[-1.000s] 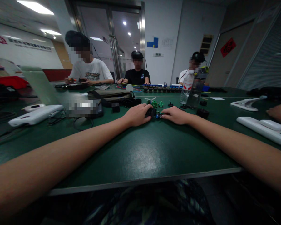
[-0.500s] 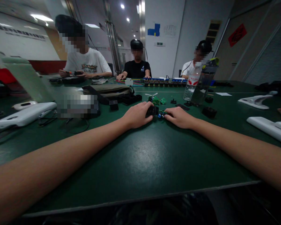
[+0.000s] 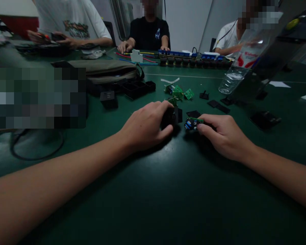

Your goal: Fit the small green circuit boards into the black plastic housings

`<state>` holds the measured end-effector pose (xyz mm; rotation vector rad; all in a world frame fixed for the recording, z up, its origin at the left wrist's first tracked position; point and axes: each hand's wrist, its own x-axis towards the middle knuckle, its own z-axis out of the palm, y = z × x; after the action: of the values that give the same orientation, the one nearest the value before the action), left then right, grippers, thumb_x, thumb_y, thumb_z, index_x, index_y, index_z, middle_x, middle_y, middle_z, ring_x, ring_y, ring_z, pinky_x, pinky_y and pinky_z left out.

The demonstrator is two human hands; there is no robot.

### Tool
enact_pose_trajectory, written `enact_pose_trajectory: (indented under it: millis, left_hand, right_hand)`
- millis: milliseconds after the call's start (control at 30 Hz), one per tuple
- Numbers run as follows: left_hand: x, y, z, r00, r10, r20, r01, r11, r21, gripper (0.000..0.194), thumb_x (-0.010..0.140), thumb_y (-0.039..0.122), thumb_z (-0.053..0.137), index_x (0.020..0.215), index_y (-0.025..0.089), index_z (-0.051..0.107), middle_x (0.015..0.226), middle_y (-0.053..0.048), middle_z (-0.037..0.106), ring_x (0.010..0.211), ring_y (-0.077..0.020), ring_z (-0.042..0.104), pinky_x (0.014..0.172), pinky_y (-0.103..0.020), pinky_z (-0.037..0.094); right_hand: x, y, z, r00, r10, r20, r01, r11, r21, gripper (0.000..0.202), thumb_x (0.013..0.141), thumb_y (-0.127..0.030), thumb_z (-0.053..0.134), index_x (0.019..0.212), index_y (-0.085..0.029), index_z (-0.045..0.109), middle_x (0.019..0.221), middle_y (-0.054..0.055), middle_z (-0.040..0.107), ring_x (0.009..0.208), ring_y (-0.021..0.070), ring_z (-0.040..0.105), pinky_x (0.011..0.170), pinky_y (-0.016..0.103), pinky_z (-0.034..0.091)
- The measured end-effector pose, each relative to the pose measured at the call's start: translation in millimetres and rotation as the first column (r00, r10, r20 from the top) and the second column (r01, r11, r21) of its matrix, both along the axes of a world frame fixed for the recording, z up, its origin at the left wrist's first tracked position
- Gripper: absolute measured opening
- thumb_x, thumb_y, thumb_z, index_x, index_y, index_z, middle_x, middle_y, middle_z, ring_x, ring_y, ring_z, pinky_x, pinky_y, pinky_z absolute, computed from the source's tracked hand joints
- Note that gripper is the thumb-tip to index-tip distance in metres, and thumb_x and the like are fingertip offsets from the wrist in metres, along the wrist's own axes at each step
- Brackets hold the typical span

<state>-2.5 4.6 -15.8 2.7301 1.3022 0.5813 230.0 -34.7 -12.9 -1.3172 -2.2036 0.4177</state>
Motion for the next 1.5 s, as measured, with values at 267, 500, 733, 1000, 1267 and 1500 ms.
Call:
enact_pose_trajectory:
  millis: [267,500,733,1000,1267,1500]
  left_hand:
    - [-3,-4,2.6,0.999,0.038,0.003,-0.037,0.995,-0.098,0.044,0.084,0.04,0.058,0.125,0.025,0.052,0.115,-0.007,0.066,0.104,-0.0251,0.063,0.09,-0.04,0.052]
    - [-7,-10,3.0,0.998,0.063,0.018,-0.06,0.987,-0.151,0.044,0.083,0.04,0.058,0.125,0.027,0.052,0.115,-0.006,0.066,0.106,-0.0265,0.064,0.089,-0.04,0.053]
    - [-10,-18,4.8,0.992,0.115,0.05,-0.105,0.981,-0.163,0.043,0.084,0.043,0.058,0.124,0.028,0.053,0.108,-0.005,0.067,0.098,-0.0255,0.066,0.084,-0.04,0.054]
    - [-11,-22,5.9,0.988,0.145,0.055,-0.129,0.965,-0.227,0.045,0.084,0.04,0.059,0.126,0.028,0.052,0.11,-0.005,0.066,0.103,-0.0267,0.064,0.09,-0.041,0.054]
    - [-11,-20,7.4,0.989,0.128,0.072,-0.102,0.95,-0.296,0.045,0.083,0.038,0.057,0.127,0.028,0.054,0.113,-0.005,0.065,0.107,-0.0268,0.063,0.094,-0.041,0.053]
    - [-8,-13,5.6,0.995,0.096,0.04,-0.085,0.972,-0.22,0.048,0.083,0.037,0.059,0.13,0.026,0.051,0.12,-0.006,0.063,0.113,-0.0281,0.06,0.097,-0.042,0.05]
  right_hand:
    - [3,-4,1.5,0.996,0.011,-0.093,-0.014,0.999,-0.039,0.026,0.094,-0.032,0.047,0.078,-0.02,0.064,0.066,0.0,0.059,0.059,0.0139,0.05,0.057,0.028,0.035]
    - [6,-11,4.1,0.991,-0.022,-0.133,0.017,0.999,-0.035,0.025,0.095,-0.03,0.048,0.077,-0.022,0.063,0.064,0.0,0.058,0.055,0.0142,0.051,0.053,0.028,0.037]
    - [10,-14,7.4,0.988,-0.028,-0.153,0.024,0.999,-0.031,0.027,0.098,-0.035,0.047,0.08,-0.025,0.064,0.062,0.0,0.057,0.053,0.015,0.053,0.051,0.029,0.038]
    - [11,-18,9.1,0.988,-0.029,-0.15,0.033,0.999,0.025,0.021,0.096,-0.03,0.049,0.094,-0.03,0.07,0.073,0.004,0.065,0.063,0.0205,0.061,0.053,0.035,0.043]
    - [13,-16,7.8,0.99,-0.037,-0.133,0.037,0.999,-0.001,0.013,0.092,-0.023,0.054,0.092,-0.025,0.067,0.073,0.004,0.062,0.062,0.0199,0.059,0.056,0.037,0.044]
    - [7,-14,10.0,0.996,-0.076,-0.048,0.077,0.997,0.016,0.016,0.092,-0.023,0.053,0.08,-0.021,0.062,0.063,-0.001,0.054,0.054,0.0131,0.048,0.052,0.029,0.035]
